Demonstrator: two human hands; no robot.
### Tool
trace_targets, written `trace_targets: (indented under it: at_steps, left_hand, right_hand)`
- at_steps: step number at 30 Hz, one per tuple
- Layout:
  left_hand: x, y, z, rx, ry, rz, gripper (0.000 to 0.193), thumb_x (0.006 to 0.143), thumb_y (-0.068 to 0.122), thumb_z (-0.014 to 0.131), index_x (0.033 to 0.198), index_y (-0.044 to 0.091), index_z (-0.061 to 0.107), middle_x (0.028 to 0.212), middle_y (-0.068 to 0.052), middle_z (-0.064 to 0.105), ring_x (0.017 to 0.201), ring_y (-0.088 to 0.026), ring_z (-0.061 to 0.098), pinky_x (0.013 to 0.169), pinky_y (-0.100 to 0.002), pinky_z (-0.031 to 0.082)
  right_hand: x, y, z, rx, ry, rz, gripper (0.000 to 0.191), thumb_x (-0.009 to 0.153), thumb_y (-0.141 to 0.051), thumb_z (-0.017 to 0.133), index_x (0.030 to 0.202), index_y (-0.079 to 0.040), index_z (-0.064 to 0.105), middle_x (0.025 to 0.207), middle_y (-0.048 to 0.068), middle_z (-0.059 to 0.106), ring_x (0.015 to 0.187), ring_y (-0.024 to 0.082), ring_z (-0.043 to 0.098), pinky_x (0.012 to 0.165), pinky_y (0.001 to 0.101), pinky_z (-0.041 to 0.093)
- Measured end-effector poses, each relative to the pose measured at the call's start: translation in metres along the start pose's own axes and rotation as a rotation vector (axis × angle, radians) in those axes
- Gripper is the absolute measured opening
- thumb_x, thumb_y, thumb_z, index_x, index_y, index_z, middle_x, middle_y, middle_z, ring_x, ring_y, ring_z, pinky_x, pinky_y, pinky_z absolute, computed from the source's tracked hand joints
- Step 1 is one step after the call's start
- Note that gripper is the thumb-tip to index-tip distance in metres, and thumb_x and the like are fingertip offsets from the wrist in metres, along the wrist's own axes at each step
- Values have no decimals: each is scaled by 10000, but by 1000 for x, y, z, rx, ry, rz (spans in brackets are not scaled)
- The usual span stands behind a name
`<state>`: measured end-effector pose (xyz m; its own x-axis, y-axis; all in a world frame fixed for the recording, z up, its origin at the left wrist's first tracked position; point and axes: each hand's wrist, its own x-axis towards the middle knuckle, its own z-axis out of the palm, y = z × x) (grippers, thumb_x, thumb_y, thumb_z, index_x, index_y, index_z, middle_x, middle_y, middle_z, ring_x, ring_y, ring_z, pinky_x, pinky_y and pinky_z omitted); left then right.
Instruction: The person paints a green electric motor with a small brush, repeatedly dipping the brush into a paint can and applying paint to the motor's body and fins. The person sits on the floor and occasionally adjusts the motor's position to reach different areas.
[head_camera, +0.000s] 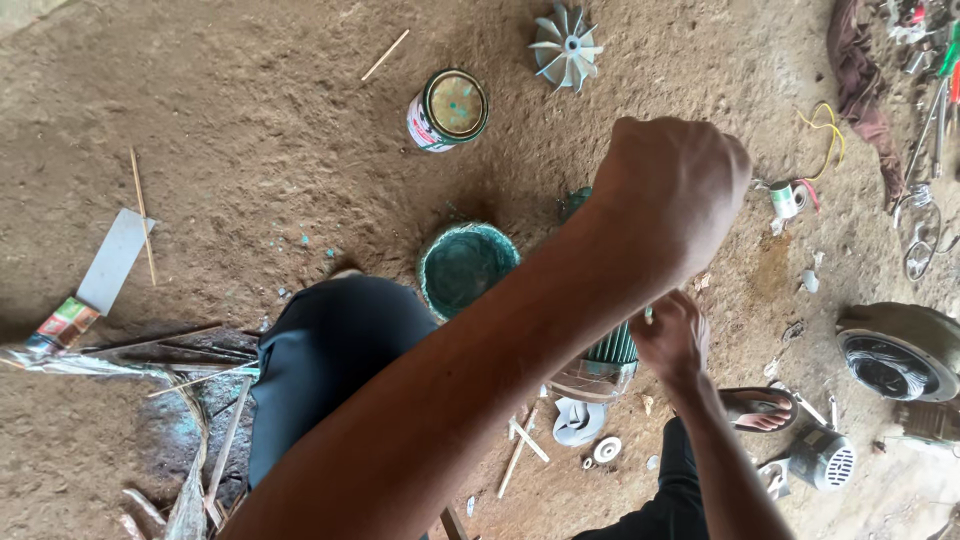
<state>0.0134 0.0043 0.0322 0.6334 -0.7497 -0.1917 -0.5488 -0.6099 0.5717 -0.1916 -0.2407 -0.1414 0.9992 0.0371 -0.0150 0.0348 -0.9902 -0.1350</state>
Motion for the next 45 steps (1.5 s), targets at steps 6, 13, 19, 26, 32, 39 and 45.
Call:
trace_targets:
  at_steps: [6,13,19,26,32,39,45]
  left_hand:
    - [-3,-1,-2,-10,25,-3,159,951,234,657,962,80,618,667,-8,566,495,-68,499,440,-269,515]
    - [-7,-3,-1,-3,28,3,145,913,188,682,948,61,621,706,-32,625,539,-92,605,459,-282,572]
    - [-9,-5,-2,-11,1,-8,67,929,97,616,960,39,624,723,-60,641,546,-123,603,492,-318,555]
    - [-10,-5,-1,44,18,-2,158,885,68,629,1025,4,593,740,-86,628,523,-141,598,440,-313,561]
    - [-9,-4,0,11,-9,-10,68,937,60,596,993,32,621,740,-67,628,551,-123,609,452,-294,564]
    - [-3,-1,9,19,20,-15,107,984,131,592,966,31,627,733,-64,624,559,-95,620,483,-284,574]
    - [6,2,20,47,96,-12,108,899,156,650,945,62,622,725,-39,622,553,-86,610,463,-275,585]
  right_hand:
    - [-33,-63,7,146,78,91,309,938,-45,606,635,-101,584,507,-10,505,360,70,339,308,251,250]
    - [-38,-165,70,307,-55,286,185,865,-50,644,684,-76,613,591,42,600,401,102,449,326,240,387]
    - [-22,-217,86,329,88,105,95,934,-15,547,940,39,625,711,134,614,570,150,523,492,243,472]
    - [-46,-225,85,524,-186,669,312,1107,-139,417,1016,-23,692,738,150,705,458,145,516,373,245,419]
    - [-87,-194,75,875,242,701,267,1102,-156,544,1246,-57,745,1219,106,758,995,-39,636,795,158,538]
    - [-129,-138,51,669,306,917,274,1032,-99,530,1205,-91,742,1006,64,764,451,12,429,352,189,370]
    - [-117,-107,54,194,208,428,256,1067,-91,553,1257,-46,719,822,48,752,415,12,429,333,188,333]
